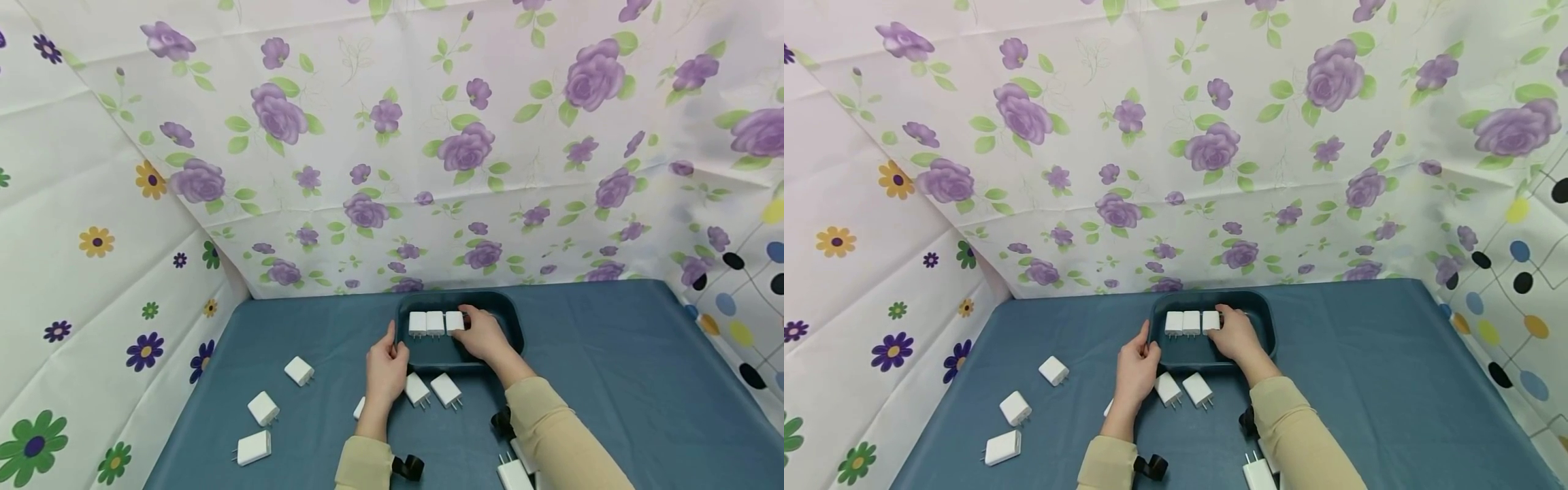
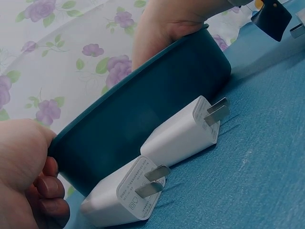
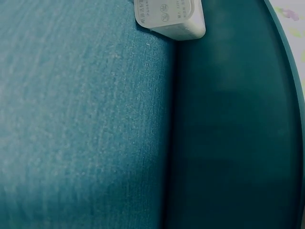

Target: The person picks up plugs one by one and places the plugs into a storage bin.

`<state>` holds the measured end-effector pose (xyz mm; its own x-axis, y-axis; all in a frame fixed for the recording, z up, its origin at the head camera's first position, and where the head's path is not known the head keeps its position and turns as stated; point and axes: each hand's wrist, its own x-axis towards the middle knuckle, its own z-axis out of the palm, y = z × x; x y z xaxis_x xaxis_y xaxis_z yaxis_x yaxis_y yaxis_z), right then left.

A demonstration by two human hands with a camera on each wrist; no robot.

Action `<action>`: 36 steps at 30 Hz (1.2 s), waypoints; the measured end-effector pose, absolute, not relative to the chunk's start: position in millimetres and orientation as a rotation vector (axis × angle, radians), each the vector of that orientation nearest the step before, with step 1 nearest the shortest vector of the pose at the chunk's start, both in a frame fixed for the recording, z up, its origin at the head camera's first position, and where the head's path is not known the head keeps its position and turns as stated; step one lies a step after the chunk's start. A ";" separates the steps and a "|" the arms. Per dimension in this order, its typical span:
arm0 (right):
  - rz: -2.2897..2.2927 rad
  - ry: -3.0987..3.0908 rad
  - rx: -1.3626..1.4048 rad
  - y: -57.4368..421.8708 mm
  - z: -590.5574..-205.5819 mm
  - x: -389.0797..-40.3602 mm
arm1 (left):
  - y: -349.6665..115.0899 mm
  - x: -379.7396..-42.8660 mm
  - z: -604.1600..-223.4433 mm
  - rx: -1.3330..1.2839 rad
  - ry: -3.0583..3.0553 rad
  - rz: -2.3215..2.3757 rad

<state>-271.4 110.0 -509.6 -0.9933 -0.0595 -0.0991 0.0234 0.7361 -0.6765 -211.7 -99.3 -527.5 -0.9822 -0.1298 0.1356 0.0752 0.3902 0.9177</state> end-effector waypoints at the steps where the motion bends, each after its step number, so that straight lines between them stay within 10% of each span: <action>1: -1.100 2.819 -0.029 110.0 -509.7 -271.3 | -99.2 -211.6 -527.2 0.048 -2.461 -1.637; 36: -1.093 2.848 -0.029 109.2 -510.0 -267.8 | -98.1 -212.3 -527.0 0.059 -2.461 -1.635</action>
